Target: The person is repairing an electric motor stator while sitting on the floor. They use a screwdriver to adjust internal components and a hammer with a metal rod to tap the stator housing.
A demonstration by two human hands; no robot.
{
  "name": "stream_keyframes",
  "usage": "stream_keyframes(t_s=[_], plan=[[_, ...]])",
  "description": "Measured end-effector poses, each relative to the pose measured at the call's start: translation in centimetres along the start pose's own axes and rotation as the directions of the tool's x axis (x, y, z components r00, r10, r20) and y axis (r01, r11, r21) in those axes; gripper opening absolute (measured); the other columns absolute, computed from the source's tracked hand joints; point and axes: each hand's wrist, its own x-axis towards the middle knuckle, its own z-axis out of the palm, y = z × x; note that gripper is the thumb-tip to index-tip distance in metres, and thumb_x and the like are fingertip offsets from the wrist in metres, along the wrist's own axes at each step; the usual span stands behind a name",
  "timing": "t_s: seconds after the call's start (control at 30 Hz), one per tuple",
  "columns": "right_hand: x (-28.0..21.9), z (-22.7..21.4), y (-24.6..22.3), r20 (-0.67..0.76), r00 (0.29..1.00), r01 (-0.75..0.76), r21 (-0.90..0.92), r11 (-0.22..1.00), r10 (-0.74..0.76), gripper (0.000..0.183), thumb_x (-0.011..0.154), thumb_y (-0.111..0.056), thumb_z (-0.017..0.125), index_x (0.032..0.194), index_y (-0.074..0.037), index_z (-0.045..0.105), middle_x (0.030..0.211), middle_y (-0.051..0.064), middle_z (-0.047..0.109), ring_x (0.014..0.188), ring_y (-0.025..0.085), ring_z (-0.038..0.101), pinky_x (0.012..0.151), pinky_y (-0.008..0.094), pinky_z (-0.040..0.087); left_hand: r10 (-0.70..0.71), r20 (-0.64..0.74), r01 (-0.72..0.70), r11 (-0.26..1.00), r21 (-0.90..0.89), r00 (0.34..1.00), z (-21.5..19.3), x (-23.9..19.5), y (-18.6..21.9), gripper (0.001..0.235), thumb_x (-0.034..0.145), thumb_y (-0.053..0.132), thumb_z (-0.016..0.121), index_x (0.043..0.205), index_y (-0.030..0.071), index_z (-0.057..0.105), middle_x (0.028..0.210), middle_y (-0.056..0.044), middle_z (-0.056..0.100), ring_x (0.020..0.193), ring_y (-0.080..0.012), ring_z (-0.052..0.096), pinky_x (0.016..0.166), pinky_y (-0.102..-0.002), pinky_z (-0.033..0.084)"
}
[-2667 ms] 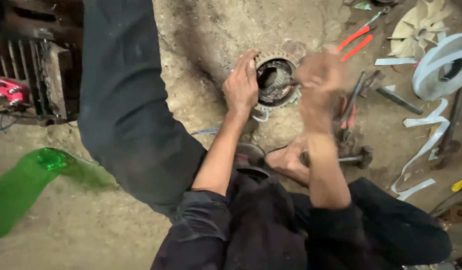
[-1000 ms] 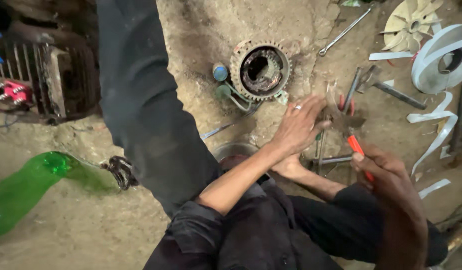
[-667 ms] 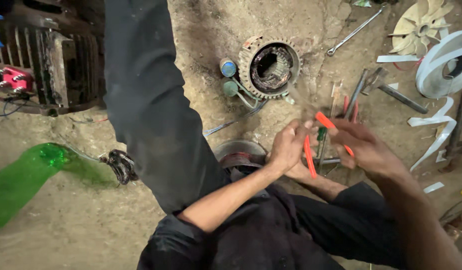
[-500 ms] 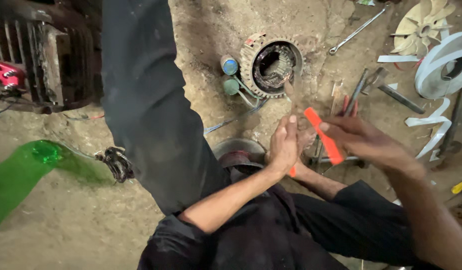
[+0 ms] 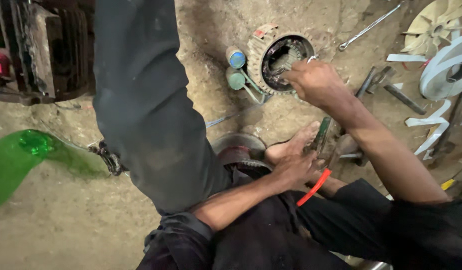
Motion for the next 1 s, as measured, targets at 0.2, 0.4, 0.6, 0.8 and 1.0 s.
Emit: stream_keyframes(t_s=[0.2,0.4,0.6,0.8,1.0], plan=[[0.0,1.6,1.2,0.061,0.998,-0.015,-0.027,1.0,0.017,0.021,0.094,-0.013,0.063,0.111,-0.012,0.075,0.097,0.008,0.069,0.09,0.031,0.07,0.077,0.045,0.057,0.005,-0.006,-0.005,1.0,-0.016,1.0,0.3,0.1,-0.3,0.037,0.087,0.029,0.073,0.094,-0.008,0.069,0.166,-0.035,0.024,0.156,-0.0485,0.025,0.129,-0.052,0.025],[1.2,1.9,1.5,0.211,0.969,-0.123,-0.039,0.992,0.128,0.023,0.097,-0.016,0.059,0.113,-0.015,0.075,0.106,0.008,0.073,0.089,0.028,0.072,0.075,0.043,0.059,0.002,-0.012,-0.002,1.0,0.028,1.0,-0.2,0.0,0.3,0.037,0.089,0.029,0.073,0.096,-0.007,0.068,0.164,-0.036,0.024,0.155,-0.0493,0.025,0.128,-0.052,0.023],[0.6,2.0,-0.8,0.025,0.957,-0.291,0.073,0.954,0.29,0.018,0.1,-0.018,0.062,0.106,-0.016,0.079,0.103,0.007,0.076,0.074,0.026,0.072,0.062,0.042,0.058,-0.003,-0.018,0.003,1.0,-0.014,1.0,0.1,0.2,0.1,0.035,0.093,0.029,0.069,0.098,-0.005,0.067,0.166,-0.036,0.024,0.157,-0.0476,0.026,0.13,-0.048,0.027],[0.2,2.8,-3.1,-0.219,0.902,-0.357,0.105,0.928,0.371,0.012,0.097,-0.02,0.071,0.094,-0.014,0.08,0.081,0.009,0.074,0.066,0.031,0.068,0.067,0.047,0.053,-0.058,-0.006,0.058,0.998,0.025,0.998,0.7,-0.1,0.2,0.043,0.097,0.035,0.066,0.116,-0.004,0.066,0.159,-0.035,0.033,0.151,-0.0482,0.031,0.126,-0.05,0.028],[-0.4,4.6,-2.6,-0.274,0.919,-0.28,0.05,0.959,0.283,0.014,0.1,-0.018,0.07,0.092,-0.007,0.074,0.067,0.013,0.067,0.056,0.03,0.062,0.069,0.045,0.05,-0.108,0.042,0.109,0.994,-0.017,0.993,0.7,-0.3,0.3,0.052,0.097,0.038,0.067,0.124,-0.006,0.063,0.158,-0.036,0.036,0.149,-0.0479,0.036,0.125,-0.05,0.031]])
